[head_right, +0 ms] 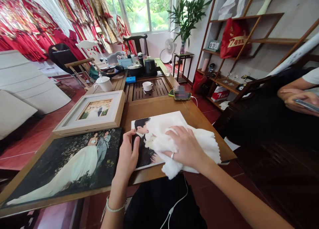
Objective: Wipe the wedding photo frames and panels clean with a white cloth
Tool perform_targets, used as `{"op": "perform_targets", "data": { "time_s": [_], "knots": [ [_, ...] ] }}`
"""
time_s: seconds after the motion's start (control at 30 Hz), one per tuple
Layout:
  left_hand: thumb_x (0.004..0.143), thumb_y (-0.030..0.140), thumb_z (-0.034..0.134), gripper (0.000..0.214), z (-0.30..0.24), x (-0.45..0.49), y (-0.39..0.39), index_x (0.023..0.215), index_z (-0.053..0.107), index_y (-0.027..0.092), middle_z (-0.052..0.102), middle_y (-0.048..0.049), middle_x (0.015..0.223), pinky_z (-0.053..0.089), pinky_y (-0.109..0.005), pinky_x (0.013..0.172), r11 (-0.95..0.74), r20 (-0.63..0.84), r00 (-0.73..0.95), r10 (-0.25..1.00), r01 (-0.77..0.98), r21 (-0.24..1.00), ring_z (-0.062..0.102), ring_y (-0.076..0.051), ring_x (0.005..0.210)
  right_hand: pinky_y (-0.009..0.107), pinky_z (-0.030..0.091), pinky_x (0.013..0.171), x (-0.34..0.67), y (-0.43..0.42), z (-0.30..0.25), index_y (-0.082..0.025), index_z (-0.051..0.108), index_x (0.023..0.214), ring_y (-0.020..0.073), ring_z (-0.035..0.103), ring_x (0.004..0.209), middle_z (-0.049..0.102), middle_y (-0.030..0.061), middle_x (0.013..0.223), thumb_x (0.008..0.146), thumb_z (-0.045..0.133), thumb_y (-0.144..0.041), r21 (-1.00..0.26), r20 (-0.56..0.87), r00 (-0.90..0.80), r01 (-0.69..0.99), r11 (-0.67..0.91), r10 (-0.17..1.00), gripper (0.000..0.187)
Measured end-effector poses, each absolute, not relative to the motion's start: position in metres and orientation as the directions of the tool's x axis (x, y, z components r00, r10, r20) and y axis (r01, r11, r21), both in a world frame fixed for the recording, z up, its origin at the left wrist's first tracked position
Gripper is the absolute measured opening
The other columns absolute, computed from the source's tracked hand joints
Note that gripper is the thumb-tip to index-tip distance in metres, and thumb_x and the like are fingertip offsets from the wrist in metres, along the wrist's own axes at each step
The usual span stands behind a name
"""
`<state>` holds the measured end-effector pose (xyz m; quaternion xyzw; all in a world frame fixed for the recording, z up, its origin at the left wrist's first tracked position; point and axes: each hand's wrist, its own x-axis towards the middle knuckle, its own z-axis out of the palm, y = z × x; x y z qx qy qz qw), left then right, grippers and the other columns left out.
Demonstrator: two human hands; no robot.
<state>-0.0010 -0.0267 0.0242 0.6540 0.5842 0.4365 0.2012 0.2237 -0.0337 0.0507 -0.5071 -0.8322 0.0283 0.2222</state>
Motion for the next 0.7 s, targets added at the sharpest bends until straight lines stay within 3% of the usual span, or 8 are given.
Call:
{"op": "perform_targets", "data": {
  "time_s": [0.1,0.27,0.53,0.7],
  "knots": [
    [0.094,0.030,0.049,0.035,0.023,-0.003,-0.025,0.127,0.046,0.019,0.056,-0.0150,0.132,0.039,-0.048,0.110,-0.282,0.379,-0.017,0.925,0.637,0.717,0.051,-0.026,0.129,0.049,0.043,0.088,0.237,-0.009,0.049,-0.022,0.056,0.119,0.0340,0.055,0.111,0.061,0.0134,0.122,0.081,0.063,-0.054,-0.276,0.333,-0.317,0.868,0.413,0.888,0.050],
    [0.092,0.024,0.050,0.027,0.019,-0.004,-0.023,0.117,0.058,0.020,0.056,-0.0140,0.134,0.038,-0.049,0.112,-0.288,0.388,0.002,0.921,0.675,0.679,0.049,-0.027,0.131,0.051,0.042,0.088,0.243,0.045,0.053,-0.021,0.050,0.127,0.0372,0.052,0.117,0.058,0.0150,0.130,0.080,0.062,-0.057,-0.269,0.278,-0.245,0.909,0.319,0.929,0.061],
    [0.091,0.025,0.051,0.022,0.017,-0.003,-0.022,0.110,0.062,0.021,0.057,-0.0129,0.133,0.039,-0.049,0.111,-0.263,0.370,-0.029,0.929,0.652,0.711,0.050,-0.027,0.130,0.049,0.042,0.089,0.241,0.089,0.057,-0.021,0.052,0.127,0.0358,0.052,0.119,0.059,0.0142,0.131,0.080,0.063,-0.054,-0.267,0.236,-0.251,0.912,0.311,0.939,0.059],
    [0.091,0.023,0.051,0.019,0.013,-0.003,-0.020,0.107,0.061,0.020,0.058,-0.0134,0.131,0.039,-0.050,0.111,-0.271,0.386,-0.040,0.921,0.645,0.715,0.049,-0.028,0.132,0.046,0.042,0.087,0.245,0.073,0.053,-0.020,0.056,0.121,0.0339,0.056,0.110,0.062,0.0140,0.122,0.082,0.059,-0.056,-0.236,0.296,-0.319,0.889,0.392,0.900,0.053]
  ]
}}
